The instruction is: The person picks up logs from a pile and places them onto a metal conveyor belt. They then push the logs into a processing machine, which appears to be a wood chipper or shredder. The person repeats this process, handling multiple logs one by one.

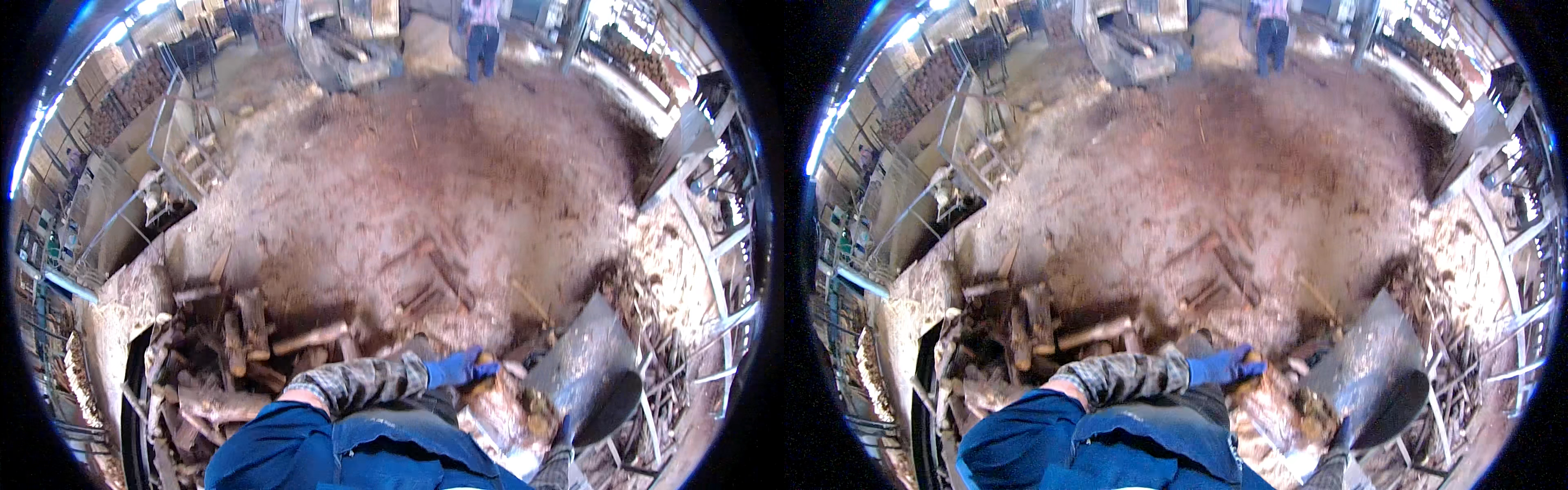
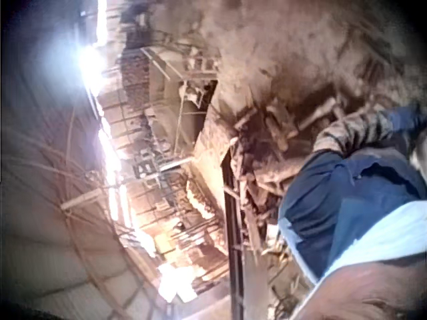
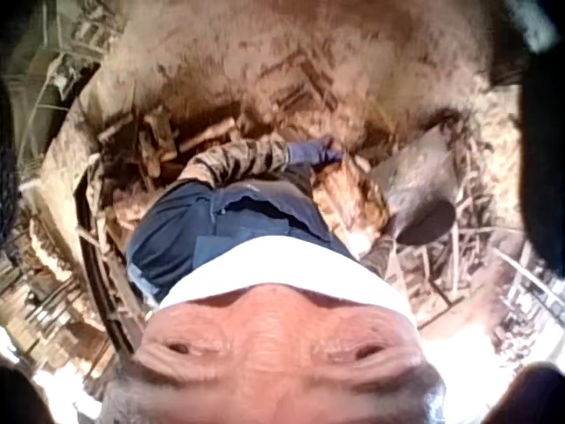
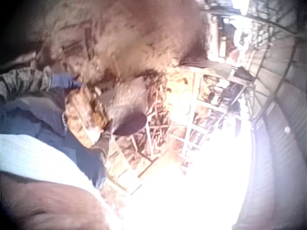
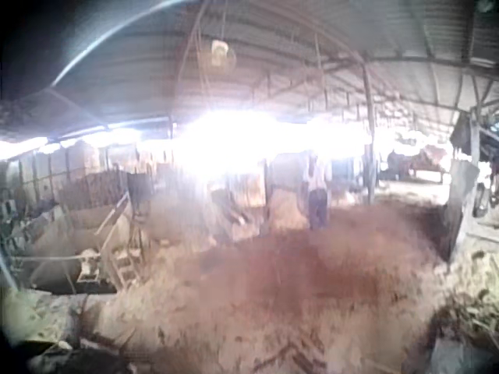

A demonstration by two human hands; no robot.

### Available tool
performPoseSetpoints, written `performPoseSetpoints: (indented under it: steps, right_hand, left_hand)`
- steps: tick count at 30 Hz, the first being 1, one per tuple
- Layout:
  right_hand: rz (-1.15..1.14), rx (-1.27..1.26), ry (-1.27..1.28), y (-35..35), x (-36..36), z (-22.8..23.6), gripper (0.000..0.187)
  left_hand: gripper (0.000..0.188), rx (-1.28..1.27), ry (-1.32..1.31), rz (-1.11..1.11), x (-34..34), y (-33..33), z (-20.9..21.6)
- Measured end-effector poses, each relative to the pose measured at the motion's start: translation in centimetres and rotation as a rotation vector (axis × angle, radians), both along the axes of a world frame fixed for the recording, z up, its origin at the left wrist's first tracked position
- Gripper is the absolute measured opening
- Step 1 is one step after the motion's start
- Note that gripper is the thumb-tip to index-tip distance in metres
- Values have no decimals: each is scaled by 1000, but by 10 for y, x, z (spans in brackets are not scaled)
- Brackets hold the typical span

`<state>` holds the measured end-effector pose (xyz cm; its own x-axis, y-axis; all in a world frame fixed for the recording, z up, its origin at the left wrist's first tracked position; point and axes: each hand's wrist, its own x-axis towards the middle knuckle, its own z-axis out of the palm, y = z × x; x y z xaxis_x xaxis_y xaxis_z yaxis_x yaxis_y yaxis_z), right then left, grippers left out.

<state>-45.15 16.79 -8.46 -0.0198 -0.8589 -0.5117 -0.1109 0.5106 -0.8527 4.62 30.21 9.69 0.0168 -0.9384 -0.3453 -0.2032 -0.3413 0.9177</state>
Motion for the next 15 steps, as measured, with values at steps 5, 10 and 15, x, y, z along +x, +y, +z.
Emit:
performPoseSetpoints:
  steps: [5,10,15]
  right_hand:
    - [-48,408,-306,2,-7,40,66]
    - [-23,270,-487,-48,183,115,64]
    - [-64,93,-528,-129,328,94,63]
  left_hand:
    - [59,67,23,-130,9,-60,-10]
    - [71,99,266,-309,26,-164,-139]
    - [55,-267,422,-389,76,-250,-118]
